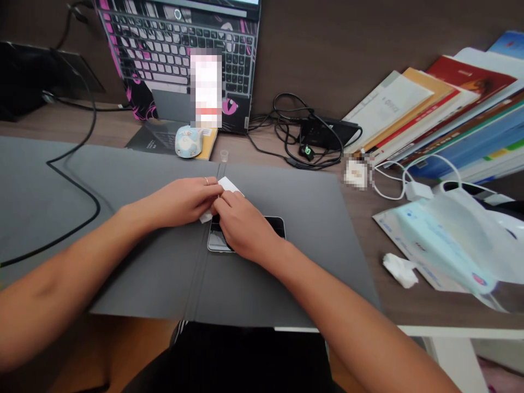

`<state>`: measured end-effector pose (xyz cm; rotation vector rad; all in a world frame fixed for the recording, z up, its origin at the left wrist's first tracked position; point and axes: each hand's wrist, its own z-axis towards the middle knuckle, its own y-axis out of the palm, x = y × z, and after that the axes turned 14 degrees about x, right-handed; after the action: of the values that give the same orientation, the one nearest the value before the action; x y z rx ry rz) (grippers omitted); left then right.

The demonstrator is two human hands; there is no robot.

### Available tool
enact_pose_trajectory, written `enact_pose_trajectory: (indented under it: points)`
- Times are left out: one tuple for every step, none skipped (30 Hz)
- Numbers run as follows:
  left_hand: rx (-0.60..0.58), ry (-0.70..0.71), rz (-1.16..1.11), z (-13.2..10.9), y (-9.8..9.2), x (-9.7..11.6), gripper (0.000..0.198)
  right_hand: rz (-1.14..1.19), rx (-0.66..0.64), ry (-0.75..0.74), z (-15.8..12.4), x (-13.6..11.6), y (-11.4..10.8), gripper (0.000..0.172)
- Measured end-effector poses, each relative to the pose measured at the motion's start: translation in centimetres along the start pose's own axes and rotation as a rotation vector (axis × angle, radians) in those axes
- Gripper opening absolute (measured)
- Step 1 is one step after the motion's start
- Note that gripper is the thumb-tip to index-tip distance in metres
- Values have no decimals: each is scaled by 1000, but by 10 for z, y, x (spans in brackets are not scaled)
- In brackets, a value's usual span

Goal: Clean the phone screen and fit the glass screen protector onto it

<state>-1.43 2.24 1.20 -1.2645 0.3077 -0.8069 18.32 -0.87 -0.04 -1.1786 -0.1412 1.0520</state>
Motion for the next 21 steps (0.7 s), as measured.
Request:
enact_pose_trajectory:
  points:
    - [0, -2, -4, 0, 0, 0, 16, 0, 2, -1, 0, 0, 0, 21]
    - [-1, -4, -7, 0, 0, 0, 16, -1, 2, -3, 1, 1, 1, 21]
    - [-4, -6, -9, 0, 0, 0, 16, -1, 2, -6, 1, 1, 1, 21]
    - [-8, -8, -10, 1, 0, 0, 15, -1, 2, -11, 1, 1, 1, 20]
    - [-13, -10, -9, 1, 0, 0, 15, -2, 3, -17, 1, 2, 2, 19]
    - [-16, -12, -7, 1, 0, 0, 15, -2, 4, -21, 1, 2, 2, 19]
    - [-18, -14, -4, 1, 0, 0, 15, -1, 6, -23, 1, 2, 2, 18]
    - [-20, -15, -3, 1, 1, 0, 15, 3, 7, -23, 2, 2, 3, 18]
    - [-22, -15, -4, 1, 1, 0, 15, 9, 9, -21, 2, 2, 3, 18]
    - [-24, -17, -7, 1, 0, 0, 15, 16, 9, -16, 2, 2, 3, 18]
    - [-25, -20, -11, 1, 0, 0, 15, 23, 9, -12, 2, 2, 3, 18]
    - [-25, -24, -15, 1, 0, 0, 15, 29, 9, -8, 2, 2, 3, 17]
    - [-25, -26, -19, 1, 0, 0, 15, 32, 10, -5, 3, 2, 3, 17]
    - [-25, -28, -20, 1, 0, 0, 15, 33, 10, -2, 3, 2, 3, 17]
    - [-24, -29, -20, 1, 0, 0, 15, 33, 10, 2, 3, 2, 3, 17]
    - [-23, -27, -20, 1, 0, 0, 14, 34, 10, 5, 3, 2, 3, 16]
    - [-22, -24, -20, 1, 0, 0, 14, 35, 12, 8, 3, 2, 4, 16]
    - [-20, -23, -20, 1, 0, 0, 14, 38, 13, 9, 3, 3, 4, 16]
    - [-19, -22, -22, 1, 1, 0, 14, 42, 14, 8, 4, 3, 4, 15]
    - [-20, -22, -23, 1, 1, 0, 14, 48, 16, 7, 4, 4, 4, 15]
    - [-20, -21, -25, 2, 1, 0, 14, 54, 17, 6, 4, 4, 4, 15]
